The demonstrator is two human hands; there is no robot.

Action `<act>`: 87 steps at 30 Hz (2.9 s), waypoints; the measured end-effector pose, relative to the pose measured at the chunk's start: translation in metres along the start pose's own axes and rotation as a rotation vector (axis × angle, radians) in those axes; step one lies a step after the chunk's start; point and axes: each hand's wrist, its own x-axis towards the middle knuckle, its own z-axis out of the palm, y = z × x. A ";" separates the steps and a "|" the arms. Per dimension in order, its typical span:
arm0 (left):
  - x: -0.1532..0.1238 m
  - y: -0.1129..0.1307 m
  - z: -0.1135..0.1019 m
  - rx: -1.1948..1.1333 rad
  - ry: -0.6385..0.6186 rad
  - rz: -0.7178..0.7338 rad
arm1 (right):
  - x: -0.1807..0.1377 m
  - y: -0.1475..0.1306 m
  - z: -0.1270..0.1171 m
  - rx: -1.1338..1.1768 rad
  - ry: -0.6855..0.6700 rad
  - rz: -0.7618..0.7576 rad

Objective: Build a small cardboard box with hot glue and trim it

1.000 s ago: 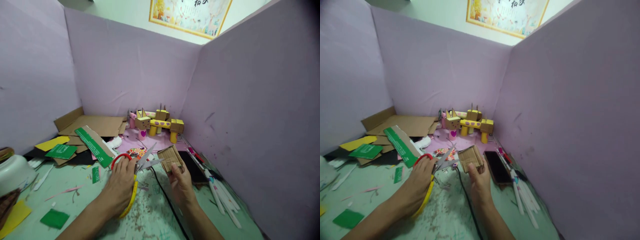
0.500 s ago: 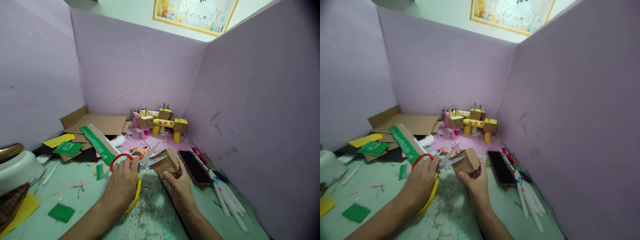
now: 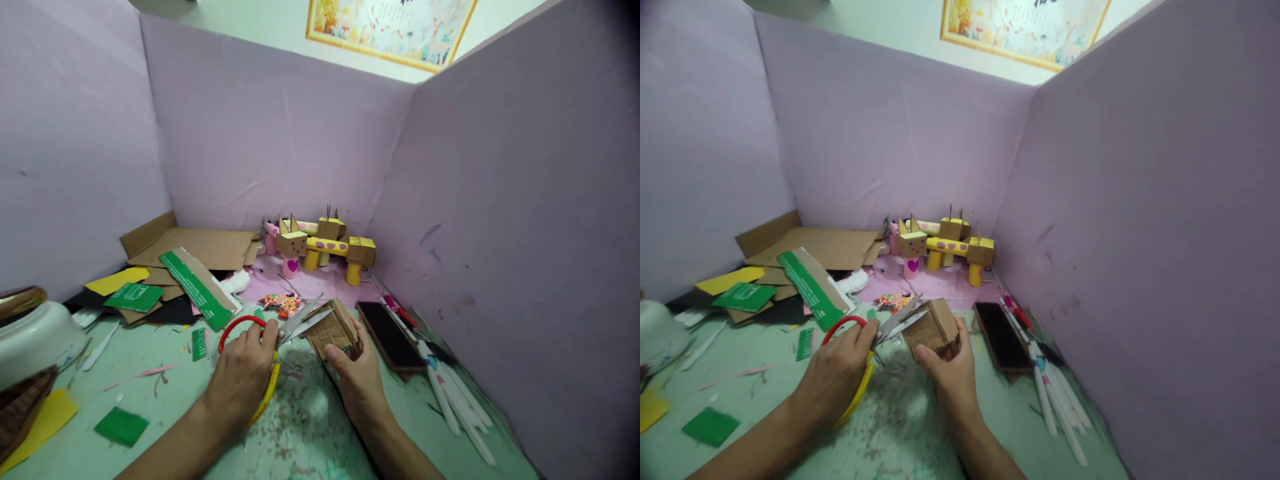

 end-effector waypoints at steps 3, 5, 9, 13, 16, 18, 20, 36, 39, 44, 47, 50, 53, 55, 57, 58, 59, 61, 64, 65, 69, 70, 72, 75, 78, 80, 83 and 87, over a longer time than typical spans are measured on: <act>0.000 0.001 -0.002 -0.015 -0.038 -0.007 | 0.000 0.000 0.000 -0.001 0.002 0.016; 0.000 0.002 -0.004 -0.019 -0.054 -0.015 | 0.000 -0.001 0.001 0.003 0.000 0.015; -0.001 0.002 -0.006 -0.030 -0.091 -0.008 | -0.001 -0.002 0.002 -0.007 0.017 0.008; -0.001 0.001 -0.006 -0.036 -0.110 -0.009 | -0.001 -0.002 0.001 -0.022 0.012 0.018; 0.000 0.003 -0.006 -0.028 -0.098 0.000 | -0.002 -0.004 0.001 -0.033 -0.005 0.006; 0.000 0.005 -0.004 -0.023 -0.071 0.000 | -0.003 -0.005 0.002 -0.047 0.000 0.006; 0.000 0.007 -0.003 -0.012 -0.025 -0.011 | -0.004 -0.006 0.004 -0.058 0.000 0.023; 0.003 0.006 -0.013 0.034 -0.110 0.005 | -0.006 -0.003 0.006 -0.049 -0.044 0.022; 0.003 0.003 -0.010 0.013 -0.081 0.023 | -0.005 -0.001 0.005 -0.064 -0.035 0.026; 0.002 -0.002 -0.002 -0.048 -0.088 0.046 | -0.003 0.000 0.004 -0.078 -0.020 0.013; 0.001 -0.004 0.000 -0.100 -0.084 0.059 | -0.003 -0.001 0.004 -0.080 -0.026 0.007; 0.001 -0.006 0.001 -0.150 -0.072 0.065 | -0.003 -0.001 0.004 -0.073 -0.019 0.013; 0.000 -0.008 0.003 -0.256 -0.044 0.076 | -0.002 -0.001 0.004 -0.062 -0.021 0.016; 0.001 -0.012 0.005 -0.389 -0.021 0.057 | -0.001 0.000 0.003 -0.031 -0.031 0.020; 0.004 -0.017 0.007 -0.530 0.037 -0.025 | 0.001 -0.001 0.003 0.031 -0.062 0.049; 0.006 -0.020 0.007 -0.592 0.077 -0.087 | 0.001 -0.001 0.003 0.071 -0.087 0.070; 0.009 -0.023 0.007 -0.641 0.119 -0.153 | 0.002 -0.002 0.003 0.112 -0.116 0.091; 0.014 -0.029 0.005 -0.700 0.172 -0.258 | 0.003 -0.003 0.003 0.175 -0.175 0.123; 0.018 -0.032 0.000 -0.816 0.167 -0.334 | 0.003 -0.001 0.003 0.168 -0.155 0.136; 0.018 -0.031 -0.002 -0.882 0.161 -0.355 | 0.003 0.000 0.002 0.134 -0.121 0.132; 0.015 -0.021 -0.009 -1.168 0.115 -0.444 | 0.000 0.003 0.000 -0.120 -0.062 0.032; 0.014 -0.019 -0.010 -1.210 0.104 -0.457 | -0.001 0.003 -0.001 -0.185 -0.075 -0.002; 0.013 -0.015 -0.011 -1.264 0.076 -0.452 | -0.003 0.002 -0.002 -0.294 -0.105 -0.054; 0.012 -0.012 -0.009 -1.295 0.051 -0.401 | -0.003 0.001 -0.003 -0.410 -0.181 -0.100; 0.013 -0.008 -0.006 -1.348 -0.004 -0.424 | -0.002 0.002 -0.004 -0.424 -0.311 -0.093; 0.015 -0.006 -0.005 -1.451 -0.091 -0.506 | -0.001 0.003 -0.005 -0.371 -0.402 -0.058; 0.018 -0.004 -0.005 -1.624 -0.269 -0.678 | -0.002 0.004 -0.006 -0.248 -0.491 -0.051; 0.019 0.002 -0.011 -1.747 -0.490 -0.873 | -0.004 0.007 -0.006 -0.249 -0.431 -0.098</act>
